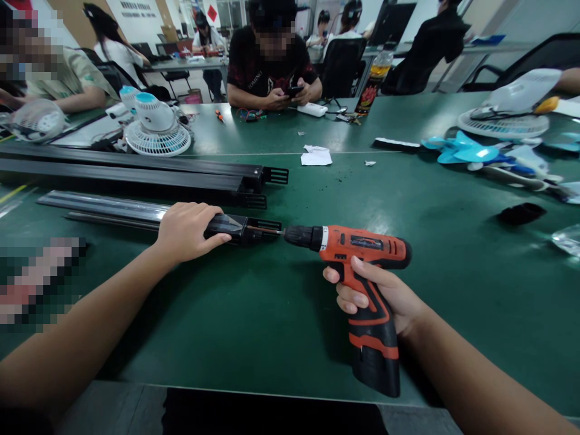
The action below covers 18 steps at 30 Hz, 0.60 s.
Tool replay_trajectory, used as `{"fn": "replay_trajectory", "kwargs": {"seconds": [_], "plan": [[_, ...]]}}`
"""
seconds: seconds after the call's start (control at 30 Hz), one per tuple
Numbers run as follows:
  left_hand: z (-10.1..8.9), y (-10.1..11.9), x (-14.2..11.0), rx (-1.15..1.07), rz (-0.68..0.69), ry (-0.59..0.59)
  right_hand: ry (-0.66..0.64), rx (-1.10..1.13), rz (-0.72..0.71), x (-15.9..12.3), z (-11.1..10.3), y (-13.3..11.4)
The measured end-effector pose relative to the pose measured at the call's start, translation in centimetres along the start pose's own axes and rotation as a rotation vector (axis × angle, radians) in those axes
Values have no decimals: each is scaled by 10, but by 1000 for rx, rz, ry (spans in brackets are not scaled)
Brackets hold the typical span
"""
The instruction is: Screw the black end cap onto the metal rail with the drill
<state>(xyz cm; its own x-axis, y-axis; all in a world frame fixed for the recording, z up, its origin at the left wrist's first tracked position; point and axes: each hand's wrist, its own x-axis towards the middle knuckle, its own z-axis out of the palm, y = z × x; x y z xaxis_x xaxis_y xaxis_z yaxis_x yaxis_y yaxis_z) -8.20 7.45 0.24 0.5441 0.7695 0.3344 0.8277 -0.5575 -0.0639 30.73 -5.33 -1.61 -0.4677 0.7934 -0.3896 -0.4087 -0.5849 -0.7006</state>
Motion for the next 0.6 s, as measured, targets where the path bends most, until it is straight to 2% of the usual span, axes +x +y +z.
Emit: {"fn": "replay_trajectory", "kwargs": {"seconds": [0.6], "plan": [[-1,1,0,4,-7,-12,-11,-35,42,-1,-1,-2]]}}
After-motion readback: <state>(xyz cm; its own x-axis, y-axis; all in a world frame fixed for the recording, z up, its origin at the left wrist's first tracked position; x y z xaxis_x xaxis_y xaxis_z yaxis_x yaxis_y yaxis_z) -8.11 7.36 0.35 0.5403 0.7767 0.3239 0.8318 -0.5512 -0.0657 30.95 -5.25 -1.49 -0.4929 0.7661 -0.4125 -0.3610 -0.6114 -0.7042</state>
